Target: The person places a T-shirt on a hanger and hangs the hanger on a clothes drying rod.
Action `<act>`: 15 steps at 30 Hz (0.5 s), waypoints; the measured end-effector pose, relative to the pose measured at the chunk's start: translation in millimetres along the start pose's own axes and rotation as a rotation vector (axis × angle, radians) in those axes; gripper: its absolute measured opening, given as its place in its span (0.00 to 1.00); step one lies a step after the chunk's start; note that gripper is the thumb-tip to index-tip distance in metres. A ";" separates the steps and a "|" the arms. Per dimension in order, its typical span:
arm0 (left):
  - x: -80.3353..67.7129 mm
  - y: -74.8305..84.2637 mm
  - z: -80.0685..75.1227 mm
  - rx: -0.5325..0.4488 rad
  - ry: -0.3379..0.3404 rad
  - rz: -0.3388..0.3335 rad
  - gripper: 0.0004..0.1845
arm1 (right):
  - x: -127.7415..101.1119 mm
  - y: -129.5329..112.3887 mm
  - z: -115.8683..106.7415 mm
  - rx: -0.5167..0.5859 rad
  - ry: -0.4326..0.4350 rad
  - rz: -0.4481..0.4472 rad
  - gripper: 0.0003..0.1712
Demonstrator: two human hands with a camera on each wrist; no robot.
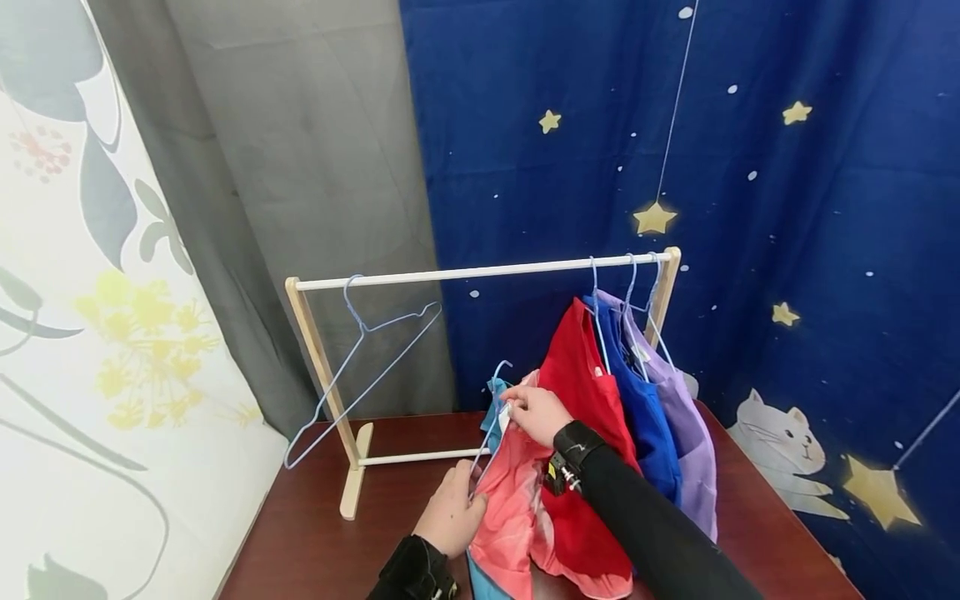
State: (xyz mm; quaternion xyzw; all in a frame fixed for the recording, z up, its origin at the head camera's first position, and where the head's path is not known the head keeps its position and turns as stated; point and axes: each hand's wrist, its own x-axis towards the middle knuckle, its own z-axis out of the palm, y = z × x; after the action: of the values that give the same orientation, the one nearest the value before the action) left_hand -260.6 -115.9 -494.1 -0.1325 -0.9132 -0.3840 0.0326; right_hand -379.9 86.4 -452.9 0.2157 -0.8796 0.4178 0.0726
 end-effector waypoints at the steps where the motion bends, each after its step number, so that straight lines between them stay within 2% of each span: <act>1: 0.7 -0.1 0.1 -0.004 -0.002 0.004 0.15 | -0.9 -0.6 -0.3 -0.067 0.015 -0.055 0.15; 4: 3.5 -0.1 0.2 -0.023 -0.006 0.032 0.15 | -4.1 -1.0 -1.6 -0.241 0.082 -0.197 0.12; 7: 6.0 1.4 -0.6 -0.043 -0.005 0.063 0.15 | -5.9 0.0 -3.2 -0.302 0.124 -0.279 0.12; 11: 6.4 5.2 -2.5 -0.066 -0.005 0.080 0.15 | -5.8 -2.2 -5.0 -0.254 0.139 -0.246 0.13; 15: 5.0 9.2 -4.1 -0.053 0.004 0.101 0.16 | -3.9 -9.7 -5.7 -0.188 0.158 -0.160 0.17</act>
State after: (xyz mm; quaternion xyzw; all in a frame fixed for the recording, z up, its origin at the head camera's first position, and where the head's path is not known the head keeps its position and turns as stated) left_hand -263.2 -111.6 -484.0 -0.1782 -0.8948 -0.4063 0.0504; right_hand -372.4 86.6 -443.6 0.2439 -0.8863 0.3421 0.1946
